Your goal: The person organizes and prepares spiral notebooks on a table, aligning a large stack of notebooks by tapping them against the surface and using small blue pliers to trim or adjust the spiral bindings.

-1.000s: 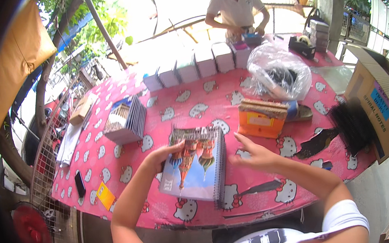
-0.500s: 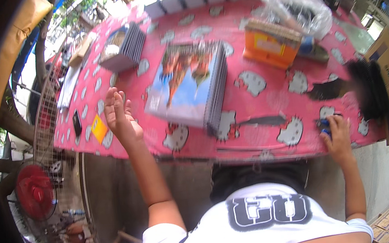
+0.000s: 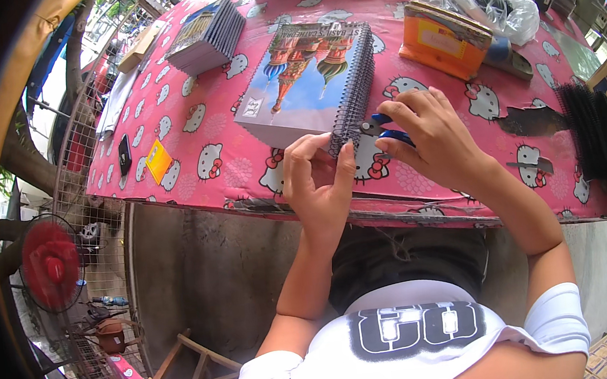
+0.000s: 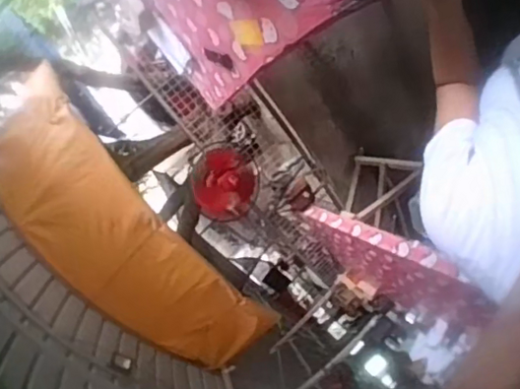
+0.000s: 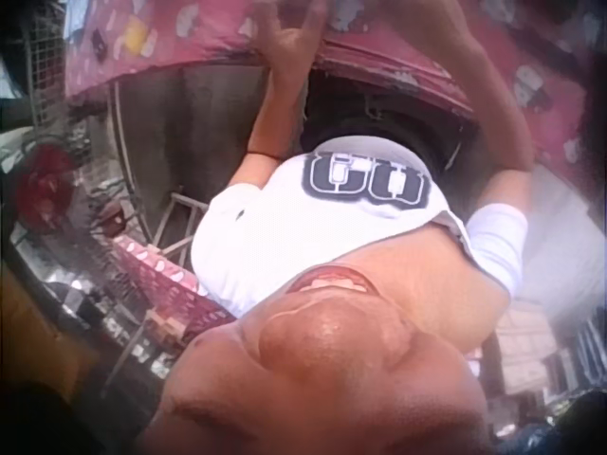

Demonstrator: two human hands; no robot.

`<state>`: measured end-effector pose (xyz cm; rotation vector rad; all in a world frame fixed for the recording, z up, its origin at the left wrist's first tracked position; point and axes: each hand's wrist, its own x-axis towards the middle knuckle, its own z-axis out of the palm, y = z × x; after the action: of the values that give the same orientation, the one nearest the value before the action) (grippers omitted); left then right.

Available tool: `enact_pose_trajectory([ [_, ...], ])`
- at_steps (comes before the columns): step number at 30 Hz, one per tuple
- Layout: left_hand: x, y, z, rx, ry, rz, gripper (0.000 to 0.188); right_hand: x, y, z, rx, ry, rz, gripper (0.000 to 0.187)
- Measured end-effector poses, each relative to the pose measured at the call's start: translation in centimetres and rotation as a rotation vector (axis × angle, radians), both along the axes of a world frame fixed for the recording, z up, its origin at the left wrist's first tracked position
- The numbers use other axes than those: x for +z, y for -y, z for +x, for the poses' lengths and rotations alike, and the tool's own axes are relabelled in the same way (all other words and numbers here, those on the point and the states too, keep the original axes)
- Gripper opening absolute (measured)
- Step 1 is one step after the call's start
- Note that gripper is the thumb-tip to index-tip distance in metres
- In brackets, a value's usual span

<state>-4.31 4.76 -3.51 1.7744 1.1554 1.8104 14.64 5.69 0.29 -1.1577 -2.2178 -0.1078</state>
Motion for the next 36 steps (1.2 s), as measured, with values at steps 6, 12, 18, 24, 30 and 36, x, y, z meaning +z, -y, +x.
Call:
enact_pose_trajectory([
  [6, 0.5, 0.1, 0.0, -0.028, 0.039, 0.052, 0.02, 0.4, -0.7, -0.9, -0.012, 0.107, 0.14, 0.04],
  [12, 0.1, 0.0, 0.2, -0.003, 0.053, 0.101, 0.017, 1.0, -1.8, 0.1, 0.045, 0.093, 0.072, 0.044],
  [18, 0.0, 0.3, 0.9, -0.01, 0.192, 0.004, 0.014, 0.9, -1.9, -0.4, -0.104, 0.207, -0.272, 0.051],
  [24, 0.3, 1.3, 0.4, 0.015, 0.26, -0.255, 0.016, 0.7, -1.2, 0.1, -0.096, 0.154, 0.129, 0.051],
  [30, 0.3, 0.8, 0.3, 0.066, 0.199, -0.259, 0.019, -0.1, -1.9, -0.4, -0.042, 0.146, 0.083, 0.063],
  [36, 0.3, 0.8, 0.2, 0.078, 0.196, -0.299, 0.018, 0.3, -2.2, -0.6, 0.004, 0.117, 0.206, 0.05],
])
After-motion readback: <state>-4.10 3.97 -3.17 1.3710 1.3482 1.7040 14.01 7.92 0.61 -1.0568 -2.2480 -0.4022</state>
